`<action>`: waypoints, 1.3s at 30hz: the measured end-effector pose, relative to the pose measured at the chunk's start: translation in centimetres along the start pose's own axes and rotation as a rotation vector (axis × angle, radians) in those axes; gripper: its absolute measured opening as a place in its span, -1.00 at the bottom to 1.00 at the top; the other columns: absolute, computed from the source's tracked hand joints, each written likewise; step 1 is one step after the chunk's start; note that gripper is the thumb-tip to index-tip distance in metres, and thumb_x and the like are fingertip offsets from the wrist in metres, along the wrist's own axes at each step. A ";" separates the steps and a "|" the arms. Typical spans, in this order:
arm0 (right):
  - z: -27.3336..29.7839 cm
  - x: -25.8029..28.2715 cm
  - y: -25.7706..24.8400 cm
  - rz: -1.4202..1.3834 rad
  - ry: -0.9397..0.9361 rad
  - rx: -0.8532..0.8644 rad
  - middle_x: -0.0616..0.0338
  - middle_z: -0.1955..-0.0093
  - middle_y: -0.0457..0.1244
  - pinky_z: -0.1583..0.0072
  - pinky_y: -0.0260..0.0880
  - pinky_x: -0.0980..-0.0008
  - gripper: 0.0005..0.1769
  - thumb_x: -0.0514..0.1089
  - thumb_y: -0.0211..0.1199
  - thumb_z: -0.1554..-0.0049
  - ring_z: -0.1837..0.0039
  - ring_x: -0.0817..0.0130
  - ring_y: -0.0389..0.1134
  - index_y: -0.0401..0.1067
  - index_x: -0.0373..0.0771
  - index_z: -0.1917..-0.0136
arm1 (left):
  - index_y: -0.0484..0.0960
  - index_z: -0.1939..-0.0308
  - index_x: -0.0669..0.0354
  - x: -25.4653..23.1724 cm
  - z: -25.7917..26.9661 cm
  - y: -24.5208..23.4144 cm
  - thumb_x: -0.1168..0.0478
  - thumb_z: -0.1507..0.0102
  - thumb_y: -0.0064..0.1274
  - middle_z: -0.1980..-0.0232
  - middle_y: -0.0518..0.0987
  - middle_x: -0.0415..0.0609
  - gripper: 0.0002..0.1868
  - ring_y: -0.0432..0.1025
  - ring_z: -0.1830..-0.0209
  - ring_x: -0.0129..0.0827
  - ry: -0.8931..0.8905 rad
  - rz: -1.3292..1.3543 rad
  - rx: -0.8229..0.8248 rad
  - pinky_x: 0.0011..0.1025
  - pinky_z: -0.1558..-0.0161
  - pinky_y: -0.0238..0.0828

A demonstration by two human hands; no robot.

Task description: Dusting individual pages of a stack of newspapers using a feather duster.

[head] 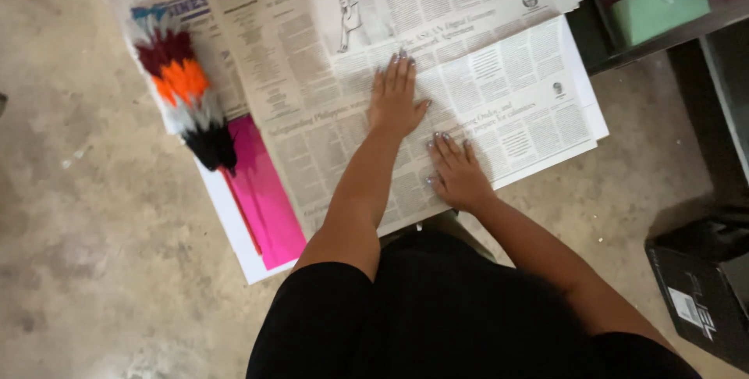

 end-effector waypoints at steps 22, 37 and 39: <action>0.4 -0.7 1.4 -0.134 0.041 0.177 0.07 -0.77 -0.28 -0.61 -0.40 -0.23 -0.12 0.17 -0.08 -0.24 -0.74 0.08 -0.30 -0.20 -0.06 -0.72 | 0.54 0.04 -0.04 27.1 30.3 -8.1 0.07 -0.37 -0.19 0.23 0.60 0.01 -0.78 0.55 0.24 0.13 -1.166 0.026 -0.286 0.11 0.24 0.50; 5.4 0.7 -7.1 -1.059 0.301 0.220 0.02 -0.51 0.21 -0.54 0.07 -0.02 -0.47 -0.02 -0.16 -0.39 -0.53 0.08 0.18 0.29 -0.19 -0.53 | 0.58 -0.02 0.30 -10.2 17.5 -6.6 0.07 -0.46 -0.20 -0.01 0.59 0.30 -0.64 0.49 -0.13 0.09 -0.640 1.421 -0.440 0.00 -0.22 0.33; 7.1 -0.7 -8.8 -1.091 0.245 0.157 -0.12 -0.47 0.21 -0.50 0.12 -0.07 -0.51 -0.09 -0.16 -0.41 -0.53 -0.02 0.18 0.27 -0.28 -0.52 | 0.56 -0.08 0.33 -13.0 16.5 -7.2 -0.02 -0.50 -0.24 -0.08 0.59 0.32 -0.54 0.46 -0.21 0.14 -0.487 1.459 -0.416 0.07 -0.29 0.27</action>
Point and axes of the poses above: each hand's wrist, its own z-axis away from the middle knuckle, its own y-axis out of the palm, x = y × z, the point moved 8 cm from there along -z, towards the middle knuckle
